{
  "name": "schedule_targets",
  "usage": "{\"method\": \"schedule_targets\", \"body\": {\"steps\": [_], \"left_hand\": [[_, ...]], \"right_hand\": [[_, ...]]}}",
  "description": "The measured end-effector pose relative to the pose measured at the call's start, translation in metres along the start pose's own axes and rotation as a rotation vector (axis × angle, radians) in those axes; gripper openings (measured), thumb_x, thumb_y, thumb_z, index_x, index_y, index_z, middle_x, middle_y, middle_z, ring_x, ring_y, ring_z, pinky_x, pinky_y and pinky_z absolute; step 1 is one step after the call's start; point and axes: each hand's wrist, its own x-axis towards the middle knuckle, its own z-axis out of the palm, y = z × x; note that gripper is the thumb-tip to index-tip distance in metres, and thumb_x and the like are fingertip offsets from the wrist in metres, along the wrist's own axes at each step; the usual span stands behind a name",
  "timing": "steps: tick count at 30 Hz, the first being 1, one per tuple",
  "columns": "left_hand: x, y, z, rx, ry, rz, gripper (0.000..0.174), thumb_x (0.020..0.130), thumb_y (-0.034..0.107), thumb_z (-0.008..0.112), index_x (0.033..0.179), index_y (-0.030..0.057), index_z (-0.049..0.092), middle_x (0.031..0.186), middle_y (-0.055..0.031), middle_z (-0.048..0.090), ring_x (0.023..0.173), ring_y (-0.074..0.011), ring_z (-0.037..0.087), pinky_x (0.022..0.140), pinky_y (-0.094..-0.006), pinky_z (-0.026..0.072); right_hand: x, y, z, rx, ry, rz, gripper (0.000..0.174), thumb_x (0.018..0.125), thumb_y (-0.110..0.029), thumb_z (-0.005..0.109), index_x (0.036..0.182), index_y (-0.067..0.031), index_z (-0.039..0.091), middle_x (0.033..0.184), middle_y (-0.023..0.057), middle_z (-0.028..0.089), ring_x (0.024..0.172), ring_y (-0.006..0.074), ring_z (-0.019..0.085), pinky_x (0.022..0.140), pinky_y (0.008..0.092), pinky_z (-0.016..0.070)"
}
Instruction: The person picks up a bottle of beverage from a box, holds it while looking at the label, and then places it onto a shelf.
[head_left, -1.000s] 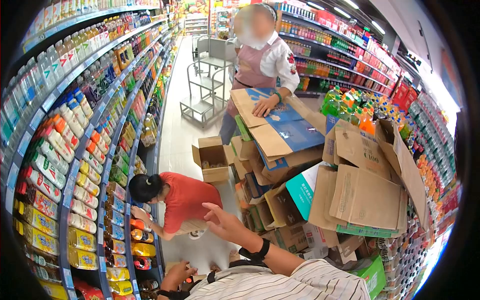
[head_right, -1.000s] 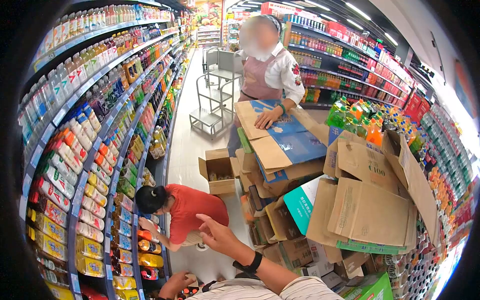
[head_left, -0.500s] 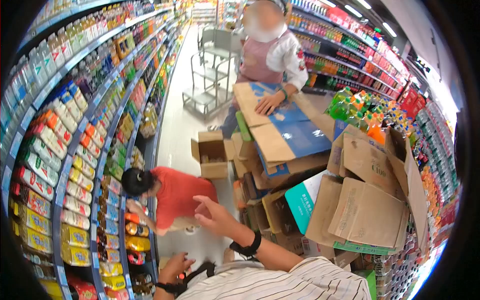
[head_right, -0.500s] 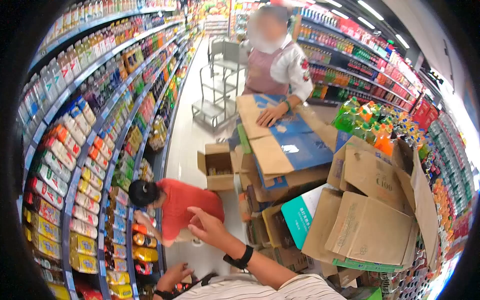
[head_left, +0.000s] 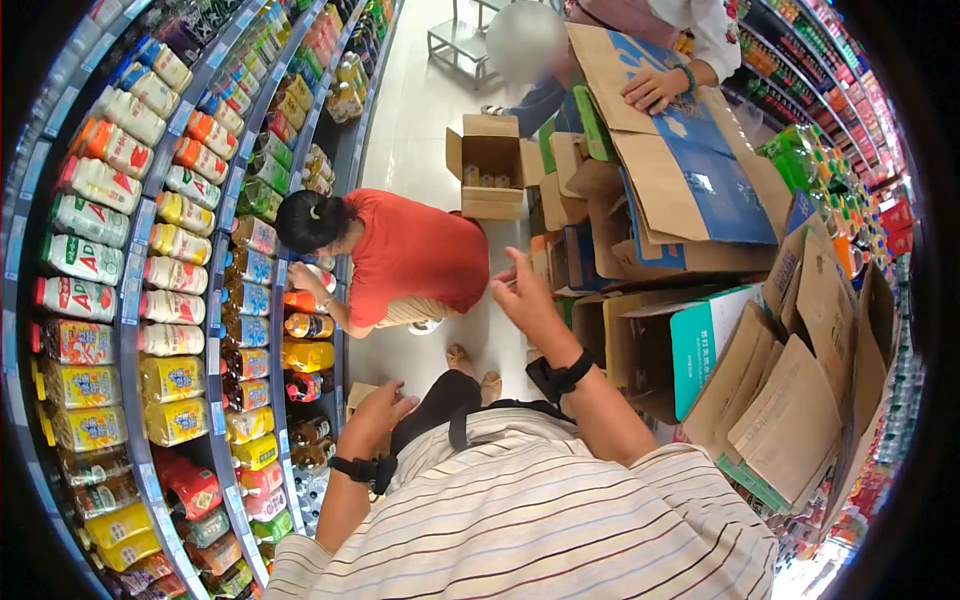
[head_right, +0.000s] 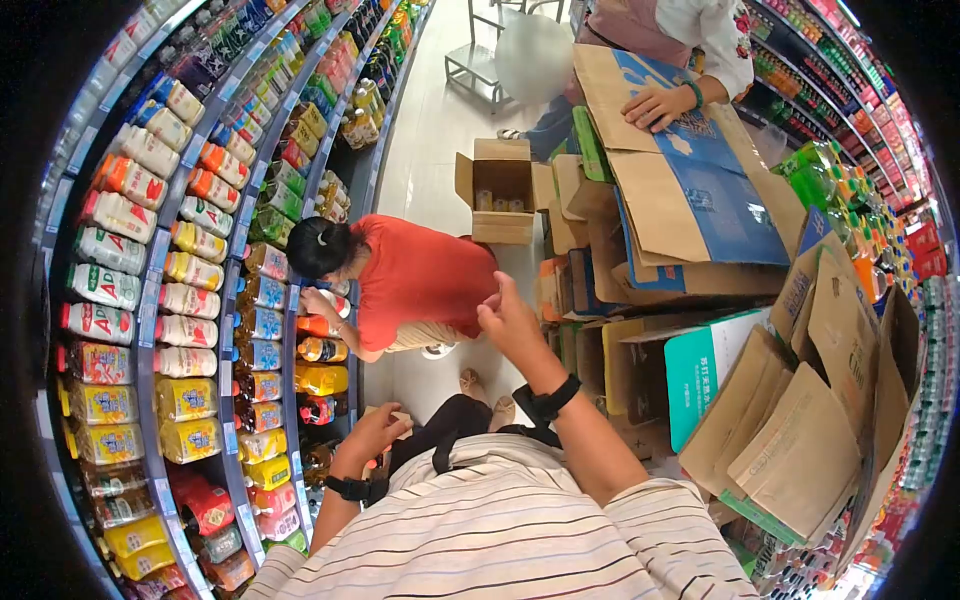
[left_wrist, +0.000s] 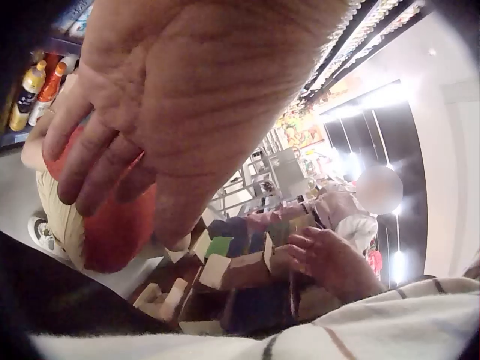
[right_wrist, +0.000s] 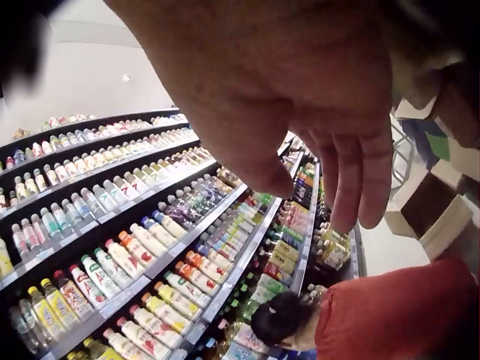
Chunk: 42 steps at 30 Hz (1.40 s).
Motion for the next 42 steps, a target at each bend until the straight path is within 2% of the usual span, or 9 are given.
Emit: {"method": "schedule_targets", "body": {"steps": [4,9,21,25,30,32,35,37,42], "left_hand": [[0.028,-0.008,-0.022,-0.094,0.117,0.099,0.060,0.094,0.040,0.069,0.134,-0.0039,0.058,0.108,-0.0247,0.070,0.096,-0.0330,0.070,0.086,-0.0382,0.0544],[0.041,-0.003,-0.059,-0.108,0.088,0.127,0.060,0.095,0.037,0.069,0.137,-0.0030,0.056,0.111,-0.0235,0.070,0.102,-0.0336,0.069,0.089,-0.0396,0.0539],[0.054,0.050,-0.089,-0.397,0.027,0.144,0.055,0.097,0.032,0.069,0.139,-0.0008,0.055,0.110,-0.0141,0.071,0.098,-0.0199,0.067,0.086,-0.0325,0.0530],[0.060,0.063,-0.095,-0.378,0.085,0.092,0.050,0.100,0.030,0.066,0.140,0.0005,0.055,0.114,-0.0134,0.070,0.104,-0.0201,0.067,0.095,-0.0321,0.0509],[0.066,0.084,-0.098,-0.455,0.160,0.081,0.053,0.097,0.032,0.070,0.137,-0.0004,0.057,0.107,-0.0123,0.070,0.092,-0.0187,0.067,0.079,-0.0303,0.0541],[0.067,0.094,-0.100,-0.501,0.175,0.050,0.053,0.097,0.031,0.071,0.137,-0.0006,0.058,0.104,-0.0124,0.070,0.091,-0.0191,0.066,0.080,-0.0305,0.0535],[0.071,0.093,-0.097,-0.474,0.187,0.018,0.050,0.100,0.031,0.067,0.139,0.0021,0.057,0.115,-0.0121,0.069,0.104,-0.0184,0.065,0.093,-0.0310,0.0512],[0.073,0.082,-0.091,-0.475,0.206,0.036,0.051,0.099,0.031,0.067,0.139,0.0014,0.057,0.115,-0.0124,0.069,0.104,-0.0185,0.066,0.092,-0.0308,0.0513],[0.069,0.053,-0.088,-0.510,0.292,-0.004,0.052,0.094,0.030,0.073,0.133,-0.0019,0.060,0.108,-0.0166,0.069,0.099,-0.0232,0.066,0.088,-0.0346,0.0518]], "right_hand": [[0.038,-0.007,-0.016,0.025,0.040,-0.024,0.051,0.092,-0.015,0.067,0.138,-0.0019,0.049,0.099,0.0155,0.070,0.081,0.0251,0.071,0.075,0.0383,0.0555],[0.076,0.007,-0.032,-0.003,0.122,-0.067,0.041,0.093,-0.014,0.067,0.129,-0.0012,0.055,0.098,0.0146,0.070,0.081,0.0232,0.068,0.075,0.0363,0.0547],[0.187,-0.005,-0.040,0.125,0.173,-0.071,0.039,0.096,-0.012,0.062,0.131,0.0025,0.053,0.096,0.0112,0.067,0.080,0.0177,0.066,0.072,0.0320,0.0542],[0.235,-0.003,-0.040,0.198,0.129,-0.050,0.038,0.098,-0.013,0.059,0.132,0.0014,0.051,0.099,0.0081,0.063,0.079,0.0148,0.068,0.067,0.0284,0.0542],[0.288,0.001,-0.031,0.257,0.188,0.028,0.036,0.099,-0.013,0.060,0.131,-0.0006,0.051,0.102,0.0069,0.062,0.077,0.0133,0.068,0.061,0.0262,0.0541],[0.292,-0.001,-0.028,0.288,0.160,0.028,0.028,0.099,-0.016,0.061,0.123,-0.0014,0.056,0.101,0.0066,0.064,0.076,0.0128,0.068,0.060,0.0259,0.0538],[0.300,0.000,-0.031,0.292,0.112,0.039,0.019,0.100,-0.018,0.061,0.110,-0.0014,0.061,0.093,0.0053,0.066,0.073,0.0118,0.067,0.060,0.0259,0.0533],[0.297,0.008,-0.032,0.263,0.125,0.046,0.019,0.100,-0.021,0.062,0.099,-0.0016,0.062,0.086,0.0050,0.067,0.069,0.0104,0.065,0.060,0.0260,0.0526],[0.280,0.010,-0.044,0.174,0.095,0.040,0.026,0.103,-0.025,0.061,0.090,-0.0030,0.059,0.079,0.0028,0.064,0.069,0.0106,0.067,0.058,0.0262,0.0514]]}}
